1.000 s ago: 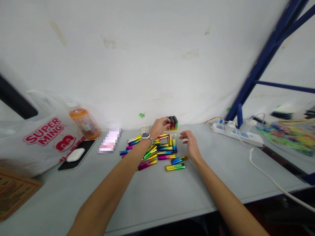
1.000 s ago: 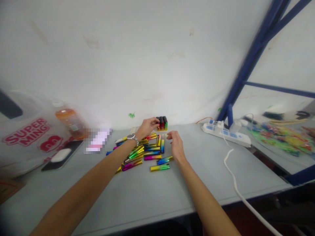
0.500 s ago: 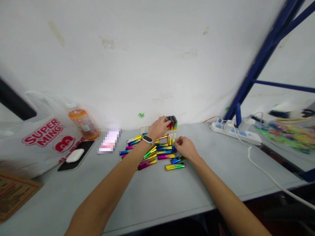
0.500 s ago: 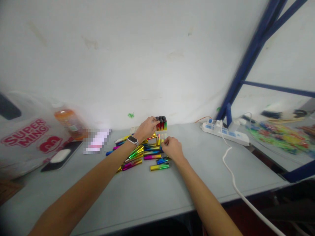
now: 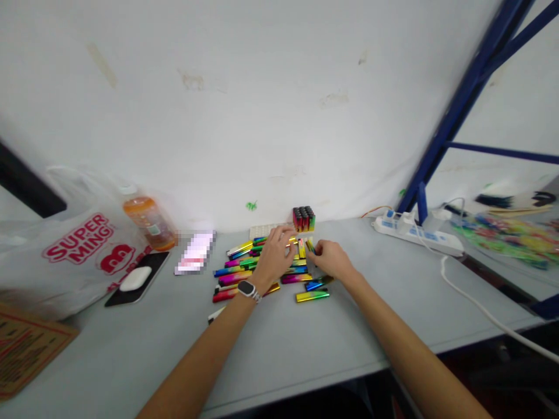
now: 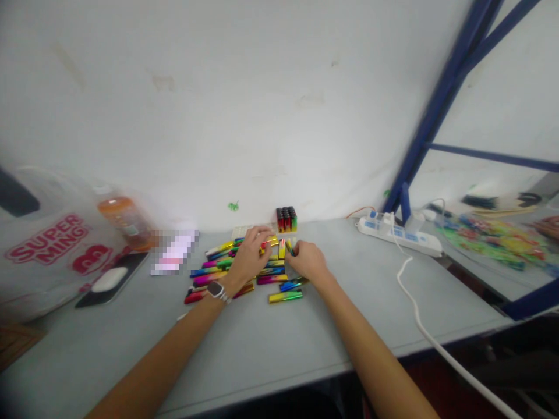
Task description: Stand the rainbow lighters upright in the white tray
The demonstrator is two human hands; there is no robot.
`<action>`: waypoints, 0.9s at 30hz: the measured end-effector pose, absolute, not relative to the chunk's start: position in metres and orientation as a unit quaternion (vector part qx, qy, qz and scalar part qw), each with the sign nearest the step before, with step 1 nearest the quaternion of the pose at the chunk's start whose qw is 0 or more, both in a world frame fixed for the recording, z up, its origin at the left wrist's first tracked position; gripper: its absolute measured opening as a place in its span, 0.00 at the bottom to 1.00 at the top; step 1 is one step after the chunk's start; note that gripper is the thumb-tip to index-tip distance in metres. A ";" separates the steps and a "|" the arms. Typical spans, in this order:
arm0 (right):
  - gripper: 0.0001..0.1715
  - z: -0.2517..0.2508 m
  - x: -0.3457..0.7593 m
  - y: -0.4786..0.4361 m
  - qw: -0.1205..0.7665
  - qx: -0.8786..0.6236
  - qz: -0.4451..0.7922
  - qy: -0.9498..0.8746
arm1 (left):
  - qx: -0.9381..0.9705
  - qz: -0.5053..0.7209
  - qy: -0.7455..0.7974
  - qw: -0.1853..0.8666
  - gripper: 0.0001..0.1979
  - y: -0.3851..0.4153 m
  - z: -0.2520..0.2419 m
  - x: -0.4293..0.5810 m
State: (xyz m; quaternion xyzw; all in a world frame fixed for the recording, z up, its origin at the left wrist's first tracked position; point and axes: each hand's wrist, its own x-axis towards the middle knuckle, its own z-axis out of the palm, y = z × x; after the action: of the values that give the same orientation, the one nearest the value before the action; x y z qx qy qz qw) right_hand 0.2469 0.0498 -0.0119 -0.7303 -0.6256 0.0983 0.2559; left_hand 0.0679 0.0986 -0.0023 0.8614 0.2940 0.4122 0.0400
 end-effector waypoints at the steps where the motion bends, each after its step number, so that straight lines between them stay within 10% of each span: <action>1: 0.11 -0.011 0.245 0.047 0.293 -0.708 0.110 -0.633 | 0.869 0.405 0.283 0.041 0.17 0.092 -0.004 0.063; 12: 0.22 -0.002 0.204 0.056 0.609 -0.487 0.283 -0.558 | 0.842 0.456 0.281 0.073 0.12 0.076 0.003 0.038; 27: 0.20 0.000 0.173 0.047 0.610 -0.380 0.550 -0.426 | 0.774 0.522 0.324 0.155 0.08 0.072 -0.002 0.022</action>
State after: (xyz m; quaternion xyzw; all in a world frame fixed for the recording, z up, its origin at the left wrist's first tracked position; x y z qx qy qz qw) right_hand 0.1730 0.0472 0.0000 -0.3798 -0.4263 0.5499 0.6096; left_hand 0.0219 0.0716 -0.0017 0.7740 0.3237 0.5215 0.1552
